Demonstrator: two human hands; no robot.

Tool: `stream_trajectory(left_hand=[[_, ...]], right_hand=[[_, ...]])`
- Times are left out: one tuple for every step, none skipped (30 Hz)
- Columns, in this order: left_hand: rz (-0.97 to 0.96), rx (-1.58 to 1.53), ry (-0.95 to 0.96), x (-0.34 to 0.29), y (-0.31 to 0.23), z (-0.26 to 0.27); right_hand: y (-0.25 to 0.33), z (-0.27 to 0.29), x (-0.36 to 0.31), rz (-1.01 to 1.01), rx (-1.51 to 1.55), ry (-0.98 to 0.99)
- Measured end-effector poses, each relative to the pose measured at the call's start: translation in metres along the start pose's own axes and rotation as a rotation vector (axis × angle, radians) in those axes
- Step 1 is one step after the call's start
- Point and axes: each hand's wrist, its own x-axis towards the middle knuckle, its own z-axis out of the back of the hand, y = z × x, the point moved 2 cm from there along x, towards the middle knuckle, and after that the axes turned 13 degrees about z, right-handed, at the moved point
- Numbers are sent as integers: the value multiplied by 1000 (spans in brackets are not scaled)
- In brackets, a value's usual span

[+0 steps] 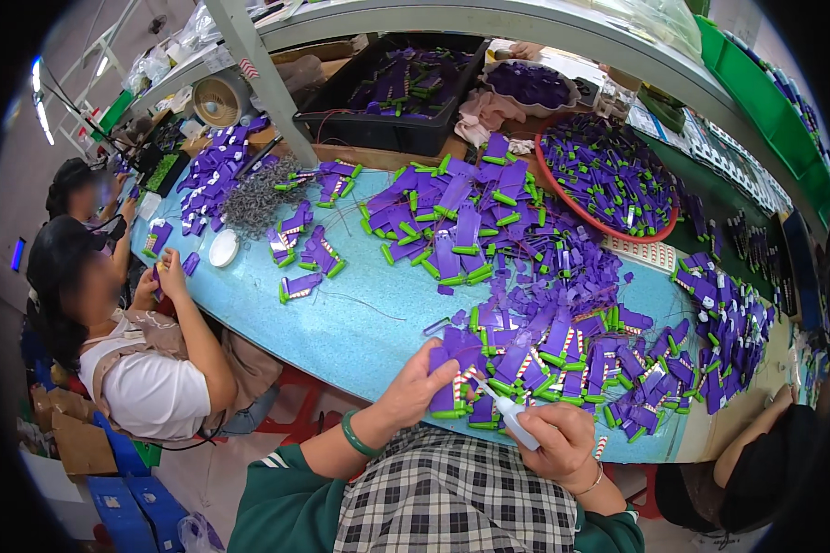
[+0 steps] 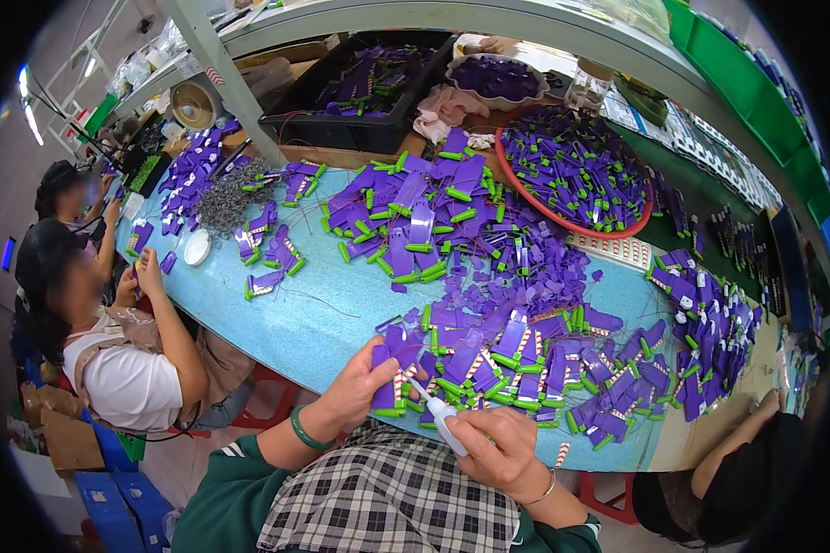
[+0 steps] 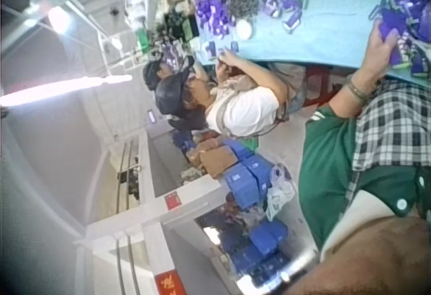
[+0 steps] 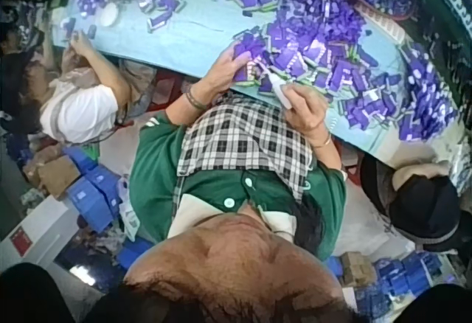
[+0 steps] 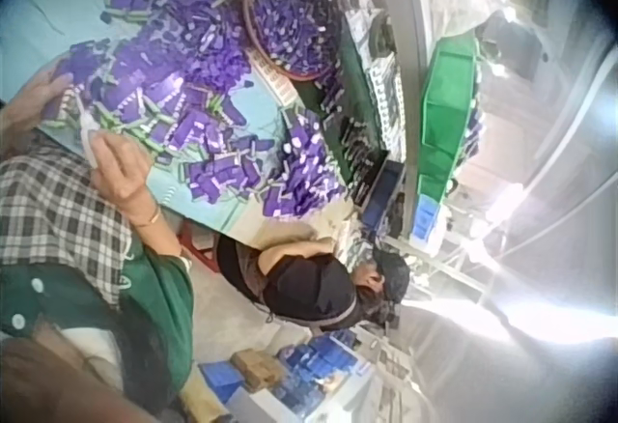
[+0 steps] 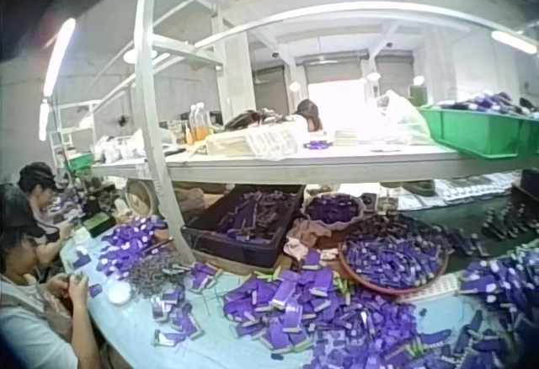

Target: The person assembles small purple and green plastic components at a factory workstation. They pick up a purple piece, insert a green piece, and then apply glue from a white bottle to the assembly before placing it on the table. The process is repeated continuously with other workers visible in the background.

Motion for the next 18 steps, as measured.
stream_trajectory(left_hand=[[35,-4,19,3,3,-4],[70,-8,38,6,6,-9],[106,-12,56,8,7,-13],[166,-30,78,5,4,-20],[159,-23,93,5,3,-24],[149,-15,105,6,3,-27],[140,-8,117,6,3,-28],[117,16,127,7,4,-29],[93,40,133,7,5,-28],[69,64,139,7,5,-28],[46,82,125,7,5,-27],[22,100,112,7,5,-27],[-1,117,98,6,5,-26],[-18,159,83,7,6,-25],[-35,201,70,7,7,-23],[-51,244,57,8,8,-22],[-51,246,60,7,8,-22],[-50,248,65,7,8,-23]], right_hand=[[0,1,-1,-9,-12,-4],[0,2,0,-27,-31,5],[1,3,0,-47,-50,15],[1,5,0,-66,-67,24],[0,5,-1,-77,-74,16],[-1,5,-1,-87,-79,6],[-2,5,-1,-96,-82,-4],[-2,5,-1,-105,-99,6],[-2,5,0,-113,-113,13],[-2,4,0,-120,-126,21],[-2,4,1,-126,-129,20],[-2,3,2,-131,-132,18],[-2,2,3,-136,-135,16],[-2,1,4,-139,-132,18],[-2,1,5,-142,-130,20],[-2,0,6,-145,-128,22],[-2,0,7,-144,-125,19],[-2,0,8,-144,-123,16]])
